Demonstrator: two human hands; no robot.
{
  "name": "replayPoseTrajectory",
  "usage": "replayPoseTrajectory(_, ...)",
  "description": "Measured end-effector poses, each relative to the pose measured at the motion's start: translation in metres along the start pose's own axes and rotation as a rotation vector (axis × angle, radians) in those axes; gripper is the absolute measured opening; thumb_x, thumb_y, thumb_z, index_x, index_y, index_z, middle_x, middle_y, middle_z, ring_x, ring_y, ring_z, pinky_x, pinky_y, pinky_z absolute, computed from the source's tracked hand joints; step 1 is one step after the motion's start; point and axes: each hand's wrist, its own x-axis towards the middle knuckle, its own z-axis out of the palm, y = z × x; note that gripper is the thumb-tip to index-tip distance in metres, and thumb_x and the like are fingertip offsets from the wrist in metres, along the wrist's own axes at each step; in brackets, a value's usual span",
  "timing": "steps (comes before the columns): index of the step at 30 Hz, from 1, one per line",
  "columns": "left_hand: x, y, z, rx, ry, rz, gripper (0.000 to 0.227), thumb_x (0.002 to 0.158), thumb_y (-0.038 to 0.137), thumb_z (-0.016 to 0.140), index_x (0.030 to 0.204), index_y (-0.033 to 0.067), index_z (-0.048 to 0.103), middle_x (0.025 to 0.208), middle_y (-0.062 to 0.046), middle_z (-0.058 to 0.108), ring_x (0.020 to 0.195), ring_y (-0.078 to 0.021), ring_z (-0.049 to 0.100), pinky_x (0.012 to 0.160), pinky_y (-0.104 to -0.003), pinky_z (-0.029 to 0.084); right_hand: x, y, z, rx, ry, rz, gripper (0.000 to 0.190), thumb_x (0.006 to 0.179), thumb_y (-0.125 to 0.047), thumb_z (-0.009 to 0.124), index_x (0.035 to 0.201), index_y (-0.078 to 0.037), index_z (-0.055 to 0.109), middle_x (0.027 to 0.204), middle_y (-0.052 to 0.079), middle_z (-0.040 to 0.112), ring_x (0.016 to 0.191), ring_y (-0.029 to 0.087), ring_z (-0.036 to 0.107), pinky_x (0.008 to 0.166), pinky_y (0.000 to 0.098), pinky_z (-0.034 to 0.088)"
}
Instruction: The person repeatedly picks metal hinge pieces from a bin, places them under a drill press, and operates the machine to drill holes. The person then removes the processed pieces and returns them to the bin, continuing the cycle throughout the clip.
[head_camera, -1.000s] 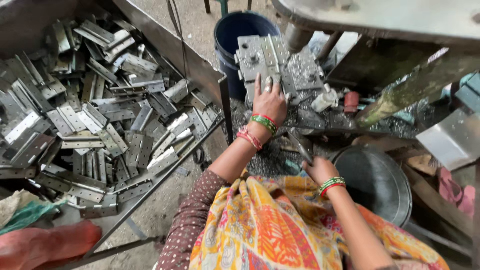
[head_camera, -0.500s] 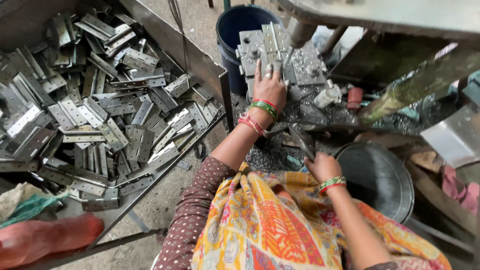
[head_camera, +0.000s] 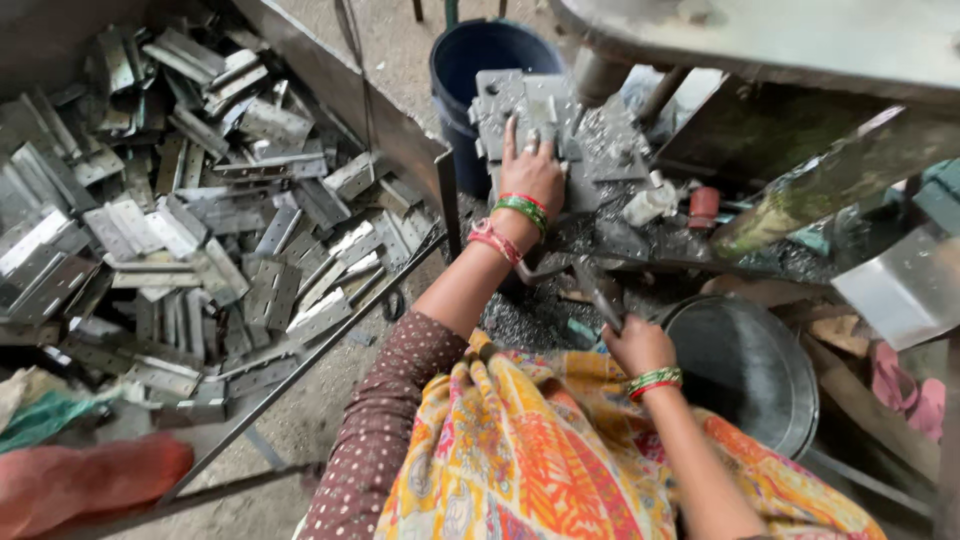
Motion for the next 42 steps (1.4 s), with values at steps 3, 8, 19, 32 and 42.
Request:
replayPoseTrajectory(3, -0.007, 0.004, 0.005, -0.056, -0.072, 0.007, 0.040, 0.104, 0.035, 0.048, 0.114, 0.0072, 0.076, 0.144, -0.016, 0.057, 0.143, -0.0294, 0.045, 0.125, -0.060, 0.002, 0.014, 0.004, -0.017, 0.004, -0.081, -0.061, 0.041, 0.084, -0.047, 0.068, 0.097, -0.008, 0.075, 0.090, 0.023, 0.074, 0.086, 0.044, 0.071, 0.080, 0.0532, 0.057)
replayPoseTrajectory(8, 0.018, -0.003, 0.014, -0.037, 0.018, -0.027, 0.043, 0.102, 0.036, 0.046, 0.116, 0.0073, 0.075, 0.147, -0.014, 0.054, 0.142, -0.0293, 0.044, 0.122, -0.060, 0.000, 0.039, 0.000, -0.056, -0.124, -0.154, -0.072, 0.040, 0.084, -0.043, 0.066, 0.099, -0.008, 0.075, 0.090, 0.020, 0.076, 0.085, 0.041, 0.075, 0.080, 0.0522, 0.059)
replayPoseTrajectory(19, 0.021, -0.012, -0.006, -0.053, -0.136, 0.007, 0.042, 0.106, 0.035, 0.042, 0.109, 0.0142, 0.079, 0.151, -0.011, 0.052, 0.149, -0.0265, 0.038, 0.124, -0.060, -0.002, 0.018, 0.009, -0.007, -0.012, -0.082, -0.062, 0.044, 0.084, -0.046, 0.070, 0.093, -0.003, 0.076, 0.093, 0.025, 0.073, 0.091, 0.045, 0.070, 0.084, 0.0524, 0.056)
replayPoseTrajectory(32, -0.121, 0.035, -0.034, -0.241, 0.493, 0.251, 0.022, 0.093, 0.016, 0.060, 0.110, 0.0029, 0.066, 0.119, -0.014, 0.062, 0.123, -0.0324, 0.059, 0.121, -0.063, 0.029, 0.004, -0.031, -0.082, -0.124, -0.087, -0.040, 0.039, 0.086, -0.042, 0.066, 0.100, -0.006, 0.075, 0.095, 0.023, 0.075, 0.092, 0.042, 0.073, 0.085, 0.0514, 0.057)
replayPoseTrajectory(42, -0.058, 0.022, -0.032, -0.182, 0.360, 0.184, 0.022, 0.094, 0.016, 0.063, 0.113, 0.0065, 0.068, 0.116, -0.012, 0.061, 0.105, -0.0263, 0.061, 0.107, -0.056, 0.044, -0.001, -0.034, -0.084, -0.108, -0.120, 0.015, 0.037, 0.086, -0.040, 0.064, 0.101, -0.008, 0.074, 0.095, 0.023, 0.075, 0.091, 0.042, 0.073, 0.085, 0.0525, 0.057)
